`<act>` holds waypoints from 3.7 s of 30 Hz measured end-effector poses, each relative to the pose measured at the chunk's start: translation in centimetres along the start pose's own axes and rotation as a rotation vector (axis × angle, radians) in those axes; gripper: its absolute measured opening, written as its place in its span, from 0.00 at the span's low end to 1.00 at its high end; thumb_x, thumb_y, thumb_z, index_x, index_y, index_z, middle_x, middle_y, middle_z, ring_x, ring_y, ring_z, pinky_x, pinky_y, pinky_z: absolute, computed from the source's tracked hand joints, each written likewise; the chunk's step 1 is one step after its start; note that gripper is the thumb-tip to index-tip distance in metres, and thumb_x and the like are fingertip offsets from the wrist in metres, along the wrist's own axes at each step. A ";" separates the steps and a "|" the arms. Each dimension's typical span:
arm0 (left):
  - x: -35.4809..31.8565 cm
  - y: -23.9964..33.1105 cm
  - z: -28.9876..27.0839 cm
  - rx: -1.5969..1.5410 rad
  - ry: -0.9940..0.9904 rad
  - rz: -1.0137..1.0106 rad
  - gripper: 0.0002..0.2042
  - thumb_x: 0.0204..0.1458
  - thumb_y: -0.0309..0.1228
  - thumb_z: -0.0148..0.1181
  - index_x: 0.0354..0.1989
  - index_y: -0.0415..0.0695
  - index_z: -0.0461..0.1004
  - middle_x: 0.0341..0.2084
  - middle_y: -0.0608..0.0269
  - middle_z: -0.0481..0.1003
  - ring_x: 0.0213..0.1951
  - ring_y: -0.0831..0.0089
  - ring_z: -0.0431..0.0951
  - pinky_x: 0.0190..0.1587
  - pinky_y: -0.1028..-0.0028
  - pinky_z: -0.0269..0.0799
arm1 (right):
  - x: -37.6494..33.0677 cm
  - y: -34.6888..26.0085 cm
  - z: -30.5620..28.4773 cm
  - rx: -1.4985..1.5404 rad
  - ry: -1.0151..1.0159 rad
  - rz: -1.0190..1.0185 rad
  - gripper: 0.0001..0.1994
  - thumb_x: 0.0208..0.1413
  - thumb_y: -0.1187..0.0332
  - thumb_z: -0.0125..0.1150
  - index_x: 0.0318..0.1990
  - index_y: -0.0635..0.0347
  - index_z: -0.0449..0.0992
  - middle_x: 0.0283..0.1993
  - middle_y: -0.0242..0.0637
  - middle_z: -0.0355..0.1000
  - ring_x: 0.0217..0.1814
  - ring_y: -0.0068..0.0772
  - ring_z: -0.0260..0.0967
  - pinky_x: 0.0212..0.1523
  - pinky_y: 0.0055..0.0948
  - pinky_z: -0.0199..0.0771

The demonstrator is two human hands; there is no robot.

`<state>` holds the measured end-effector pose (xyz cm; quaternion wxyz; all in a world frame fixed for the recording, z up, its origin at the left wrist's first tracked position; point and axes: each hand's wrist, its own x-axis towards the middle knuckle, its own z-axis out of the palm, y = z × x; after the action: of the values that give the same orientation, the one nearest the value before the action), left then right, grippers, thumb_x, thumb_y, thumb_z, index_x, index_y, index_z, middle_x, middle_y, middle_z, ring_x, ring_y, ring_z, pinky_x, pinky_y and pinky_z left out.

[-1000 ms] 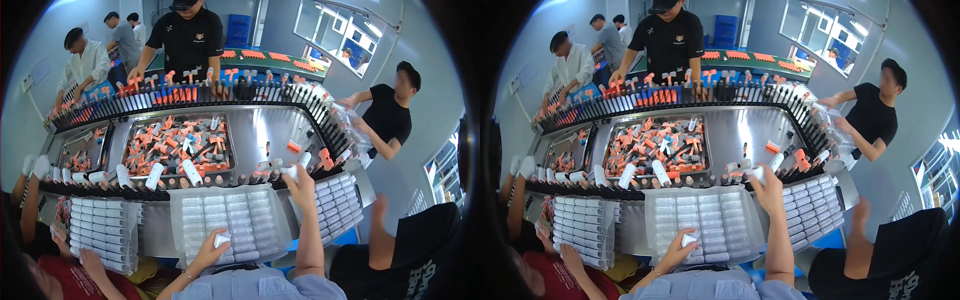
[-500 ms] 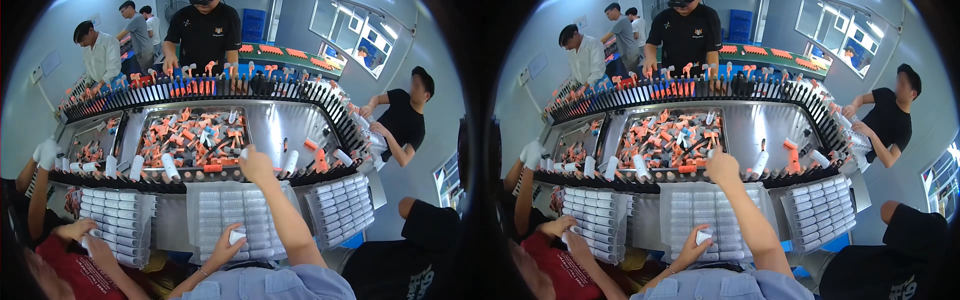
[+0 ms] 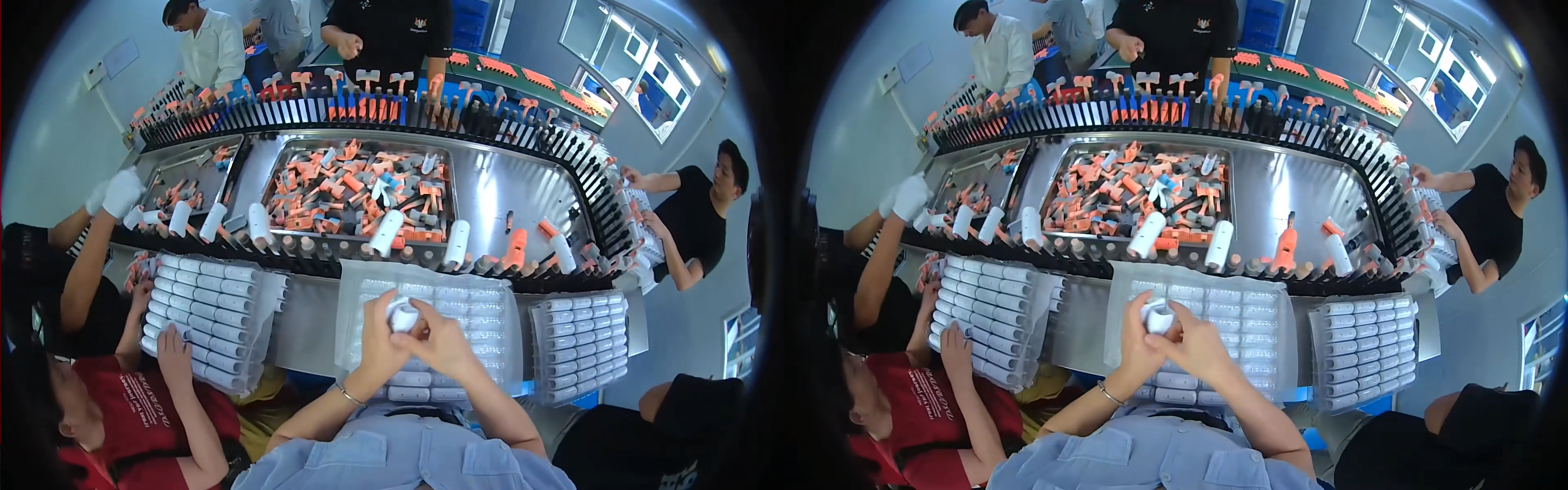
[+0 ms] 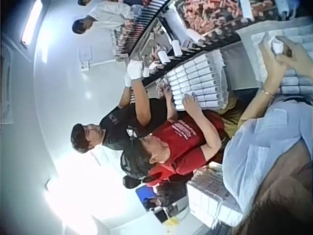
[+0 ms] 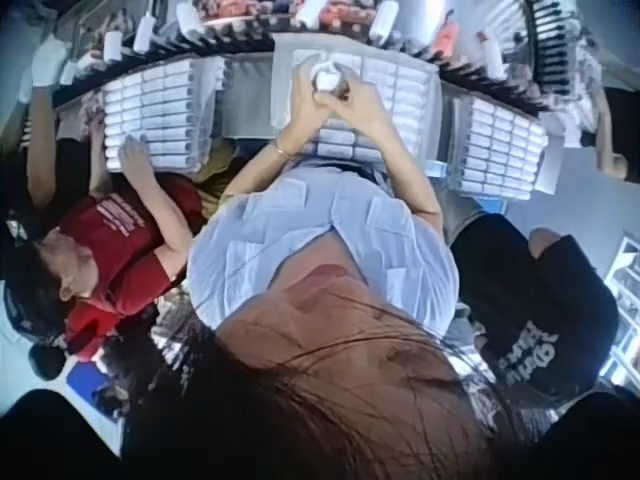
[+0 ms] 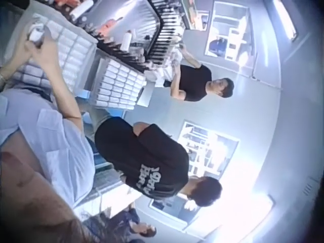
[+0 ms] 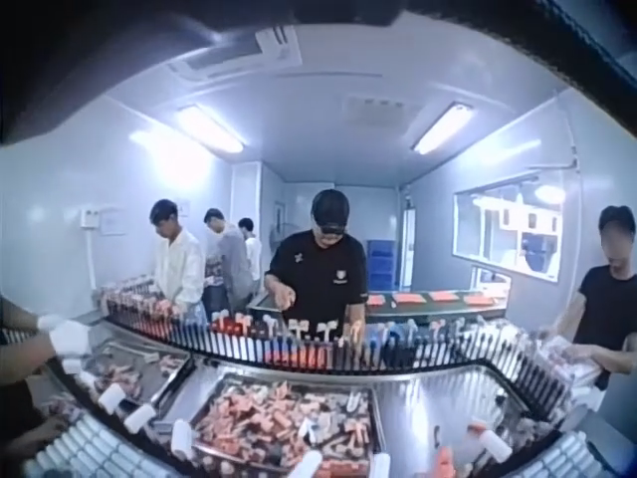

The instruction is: Picking small plastic parts from a central bin and placing them into organized compartments in trays.

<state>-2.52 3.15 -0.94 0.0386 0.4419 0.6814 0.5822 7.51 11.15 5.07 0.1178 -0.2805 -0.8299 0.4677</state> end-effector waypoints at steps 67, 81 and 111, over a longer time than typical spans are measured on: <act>1.7 0.4 -7.4 0.250 -0.381 0.257 0.05 0.42 0.27 0.61 0.29 0.43 0.73 0.27 0.58 0.71 0.34 0.62 0.72 0.37 0.65 0.66 | 5.4 0.9 -0.8 -0.137 0.144 -0.554 0.13 0.46 0.70 0.61 0.42 0.59 0.72 0.39 0.44 0.71 0.39 0.45 0.70 0.38 0.37 0.71; -4.9 -1.5 0.1 0.402 -0.904 0.372 0.12 0.42 0.37 0.61 0.30 0.43 0.71 0.30 0.58 0.65 0.37 0.61 0.67 0.38 0.65 0.63 | -10.2 9.0 0.0 -0.554 -0.167 -0.204 0.13 0.36 0.68 0.65 0.33 0.57 0.73 0.34 0.38 0.65 0.43 0.40 0.63 0.43 0.36 0.66; -3.6 -4.0 0.9 -0.002 -0.593 -0.252 0.22 0.49 0.44 0.58 0.45 0.40 0.67 0.34 0.45 0.74 0.35 0.49 0.75 0.36 0.63 0.71 | 2.5 12.8 -21.2 -0.499 1.074 0.240 0.19 0.51 0.61 0.55 0.40 0.73 0.66 0.35 0.61 0.70 0.39 0.60 0.69 0.40 0.44 0.68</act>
<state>-2.11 1.77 -6.20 0.3079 0.5044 0.6891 0.4194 19.75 32.81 5.41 0.3972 -0.5882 -0.7017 0.0618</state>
